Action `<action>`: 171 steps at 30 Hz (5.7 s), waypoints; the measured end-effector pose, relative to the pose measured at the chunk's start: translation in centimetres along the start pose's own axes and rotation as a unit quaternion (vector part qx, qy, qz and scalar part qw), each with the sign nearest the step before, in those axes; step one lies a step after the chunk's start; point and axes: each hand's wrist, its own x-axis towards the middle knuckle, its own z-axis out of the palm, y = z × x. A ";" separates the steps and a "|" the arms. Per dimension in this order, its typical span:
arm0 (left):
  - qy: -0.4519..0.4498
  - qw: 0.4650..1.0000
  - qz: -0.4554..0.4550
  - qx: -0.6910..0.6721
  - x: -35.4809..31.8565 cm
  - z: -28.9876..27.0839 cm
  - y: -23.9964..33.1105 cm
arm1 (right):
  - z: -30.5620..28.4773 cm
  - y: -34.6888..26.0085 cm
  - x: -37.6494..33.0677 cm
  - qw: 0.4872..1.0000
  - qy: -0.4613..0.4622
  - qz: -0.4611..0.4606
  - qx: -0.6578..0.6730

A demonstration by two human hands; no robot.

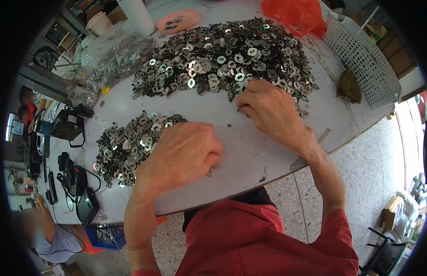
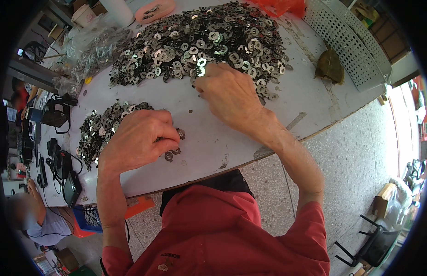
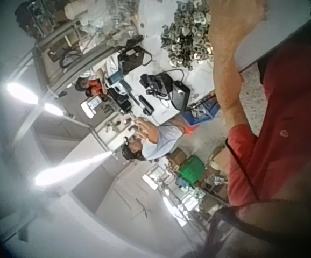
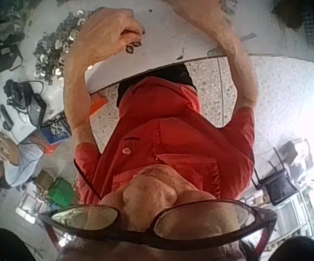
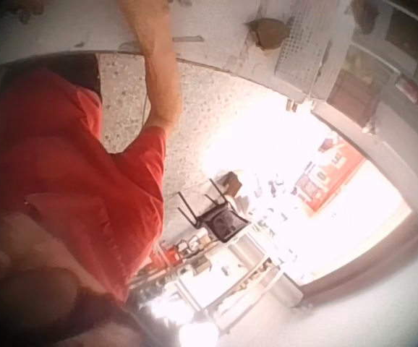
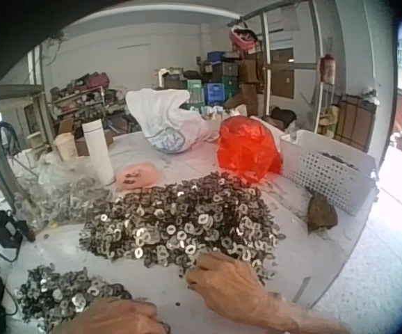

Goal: The person assembles or sorts small metal washers by hand on a workshop table.

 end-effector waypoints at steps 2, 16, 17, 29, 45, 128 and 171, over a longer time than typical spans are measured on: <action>0.033 0.999 -0.003 -0.018 0.1 0.1 -0.2 | 0.0 0.1 0.0 1.000 -0.003 0.013 0.012; 0.251 0.945 -0.023 -0.210 2.1 1.5 0.2 | -1.3 0.4 -0.3 0.875 -0.061 0.197 0.438; 0.265 0.932 -0.021 -0.245 2.4 1.7 0.5 | -1.4 0.4 -0.4 0.875 -0.060 0.197 0.437; 0.304 0.906 0.047 -0.291 3.1 3.2 0.1 | -2.4 0.3 -0.6 0.775 -0.147 0.209 0.578; 0.263 0.888 -0.031 -0.376 2.6 2.2 -0.7 | -2.3 0.1 -0.5 0.838 -0.096 0.190 0.503; 0.003 0.976 -0.075 -0.205 0.4 -1.1 -1.7 | -0.7 1.1 -1.8 0.994 -0.002 0.015 0.106; 0.263 0.805 -0.059 -0.528 3.3 3.5 0.1 | -3.4 0.1 -1.1 0.796 -0.144 0.189 0.557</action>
